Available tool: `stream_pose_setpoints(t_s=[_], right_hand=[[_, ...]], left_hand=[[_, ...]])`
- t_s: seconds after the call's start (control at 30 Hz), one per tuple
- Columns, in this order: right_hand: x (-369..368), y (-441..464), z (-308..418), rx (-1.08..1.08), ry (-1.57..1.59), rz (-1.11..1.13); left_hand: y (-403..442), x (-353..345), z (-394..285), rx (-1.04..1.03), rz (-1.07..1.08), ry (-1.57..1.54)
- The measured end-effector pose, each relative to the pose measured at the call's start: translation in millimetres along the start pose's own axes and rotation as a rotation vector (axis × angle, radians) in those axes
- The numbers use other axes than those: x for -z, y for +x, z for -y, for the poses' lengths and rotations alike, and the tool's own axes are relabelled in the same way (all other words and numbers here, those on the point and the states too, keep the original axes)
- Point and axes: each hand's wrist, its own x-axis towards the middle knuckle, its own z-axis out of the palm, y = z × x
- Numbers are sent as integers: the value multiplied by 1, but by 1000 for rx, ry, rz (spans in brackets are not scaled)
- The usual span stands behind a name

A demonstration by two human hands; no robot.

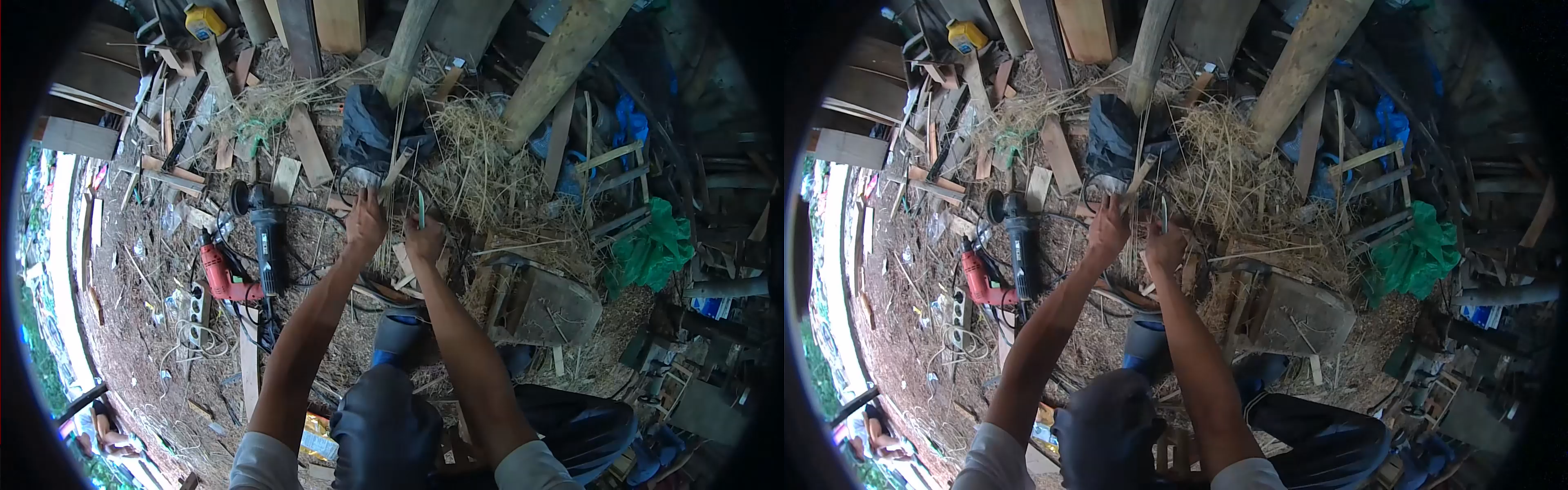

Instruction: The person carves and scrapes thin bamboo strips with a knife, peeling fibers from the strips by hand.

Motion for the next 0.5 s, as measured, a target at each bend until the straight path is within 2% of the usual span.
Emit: stream_pose_setpoints(t_s=[0.03,0.17,0.3,0.37,0.4,0.43,0.47,0.5], right_hand=[[-3,3,-4,36,-10,-54],[-4,9,-8,15,43,-21],[5,-3,10,147,135,-57],[24,-9,27,197,133,-55],[36,-12,38,122,155,84],[51,-18,57,53,178,222],[71,-28,73,-35,381,337],[94,-37,91,-11,390,330]], left_hand=[[1,-2,1,41,13,-26],[6,7,-4,60,46,-68],[11,46,-16,23,67,-52],[14,74,-22,335,214,-430],[16,84,-15,504,312,-648],[16,95,-13,484,300,-649],[14,107,-14,446,323,-778],[14,119,-19,405,345,-907]])
